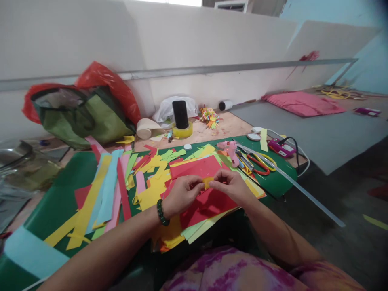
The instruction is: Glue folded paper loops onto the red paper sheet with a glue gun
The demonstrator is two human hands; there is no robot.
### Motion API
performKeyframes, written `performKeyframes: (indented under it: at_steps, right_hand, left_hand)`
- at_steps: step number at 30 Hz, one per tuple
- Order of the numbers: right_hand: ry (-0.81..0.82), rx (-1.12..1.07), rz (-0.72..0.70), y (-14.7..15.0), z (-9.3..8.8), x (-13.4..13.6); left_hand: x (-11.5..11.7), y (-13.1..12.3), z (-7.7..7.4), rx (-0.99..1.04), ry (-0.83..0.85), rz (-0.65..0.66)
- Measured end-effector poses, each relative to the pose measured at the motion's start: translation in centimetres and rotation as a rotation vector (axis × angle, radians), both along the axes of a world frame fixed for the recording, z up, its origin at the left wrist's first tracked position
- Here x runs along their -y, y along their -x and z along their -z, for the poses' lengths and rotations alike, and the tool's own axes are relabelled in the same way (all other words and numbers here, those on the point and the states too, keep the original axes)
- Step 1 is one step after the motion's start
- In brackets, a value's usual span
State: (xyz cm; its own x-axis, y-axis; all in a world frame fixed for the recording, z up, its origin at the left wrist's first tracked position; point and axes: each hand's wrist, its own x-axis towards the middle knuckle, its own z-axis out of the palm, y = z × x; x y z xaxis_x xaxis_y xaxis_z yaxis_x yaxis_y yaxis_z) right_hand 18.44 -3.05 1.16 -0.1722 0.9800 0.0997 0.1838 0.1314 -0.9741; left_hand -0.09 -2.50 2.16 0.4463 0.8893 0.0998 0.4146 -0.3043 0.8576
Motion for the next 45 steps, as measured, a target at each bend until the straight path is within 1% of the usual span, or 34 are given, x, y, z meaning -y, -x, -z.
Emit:
performKeyframes:
  at_steps: [4, 7, 12, 19, 25, 30, 40, 45]
  right_hand:
    - [0.075, -0.011, -0.012, 0.08, 0.16, -0.2]
    - [0.1, -0.038, -0.029, 0.18, 0.29, -0.23]
    - [0.086, -0.095, -0.024, 0.21, 0.41, -0.4]
    - [0.061, -0.094, -0.037, 0.33, 0.5, -0.37]
    - [0.06, -0.084, -0.015, 0.44, 0.08, 0.02]
    - [0.056, -0.063, -0.014, 0.39, -0.24, 0.22]
    - [0.023, -0.053, 0.025, 0.07, 0.17, 0.31]
    - [0.025, -0.025, 0.039, 0.06, 0.12, 0.53]
  left_hand:
    - [0.28, -0.04, -0.11, -0.064, -0.049, 0.003]
    - [0.31, -0.03, -0.14, -0.09, -0.082, 0.001]
    - [0.35, -0.01, -0.2, -0.147, -0.111, 0.011]
    - [0.62, -0.11, -0.52, -0.199, -0.132, 0.03]
    - [0.74, -0.17, -0.69, -0.197, -0.107, 0.071]
    - [0.79, -0.19, -0.83, -0.202, -0.107, 0.079]
    - [0.83, -0.32, -0.94, -0.15, -0.031, 0.08]
    - [0.83, -0.35, -0.82, -0.153, -0.048, 0.085]
